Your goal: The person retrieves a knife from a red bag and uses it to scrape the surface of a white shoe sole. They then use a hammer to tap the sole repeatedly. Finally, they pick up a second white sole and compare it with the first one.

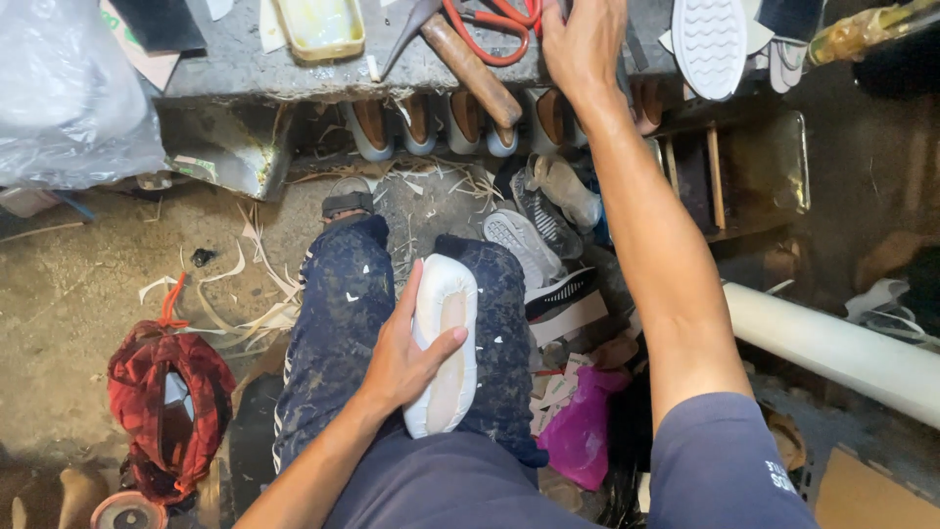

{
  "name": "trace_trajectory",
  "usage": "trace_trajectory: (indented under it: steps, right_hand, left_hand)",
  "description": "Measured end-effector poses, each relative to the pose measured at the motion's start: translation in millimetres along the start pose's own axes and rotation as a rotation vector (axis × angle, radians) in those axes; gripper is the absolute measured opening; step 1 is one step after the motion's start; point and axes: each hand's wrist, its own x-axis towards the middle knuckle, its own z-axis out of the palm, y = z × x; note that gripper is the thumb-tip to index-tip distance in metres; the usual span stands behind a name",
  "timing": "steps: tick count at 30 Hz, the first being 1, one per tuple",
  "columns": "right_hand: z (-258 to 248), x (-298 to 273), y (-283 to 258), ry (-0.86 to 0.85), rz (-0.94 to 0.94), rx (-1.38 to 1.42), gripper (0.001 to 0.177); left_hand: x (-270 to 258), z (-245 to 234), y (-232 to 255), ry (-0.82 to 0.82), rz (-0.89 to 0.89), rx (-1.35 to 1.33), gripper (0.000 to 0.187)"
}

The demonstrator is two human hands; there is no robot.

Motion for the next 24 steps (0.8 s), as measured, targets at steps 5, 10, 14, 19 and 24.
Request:
trace_trajectory:
  steps: [5, 10, 14, 19, 24]
  right_hand:
    - [-35, -12, -111, -0.114, -0.200, 0.003, 0.015]
    - [-10, -42, -129, -0.214, -0.173, -0.246, 0.047]
    - [-4, -44, -131, -0.288, -0.186, -0.368, 0.061]
    - [-3, -35, -121, -0.226, -0.316, -0.384, 0.064]
    - [-15, -25, -121, -0.136, -0.333, -0.110, 0.058]
  left_hand:
    - [25, -57, 50, -0.561, 0.469, 0.261, 0.095]
    - [21, -42, 18, -0.356, 0.535, 0.712, 0.075]
    - [-23, -18, -1, 0.197, 0.534, 1.318, 0.120]
    - [-21, -23, -6, 0.292, 0.615, 1.335, 0.108]
    - [-18, -26, -7, 0.256, 0.654, 1.313, 0.110]
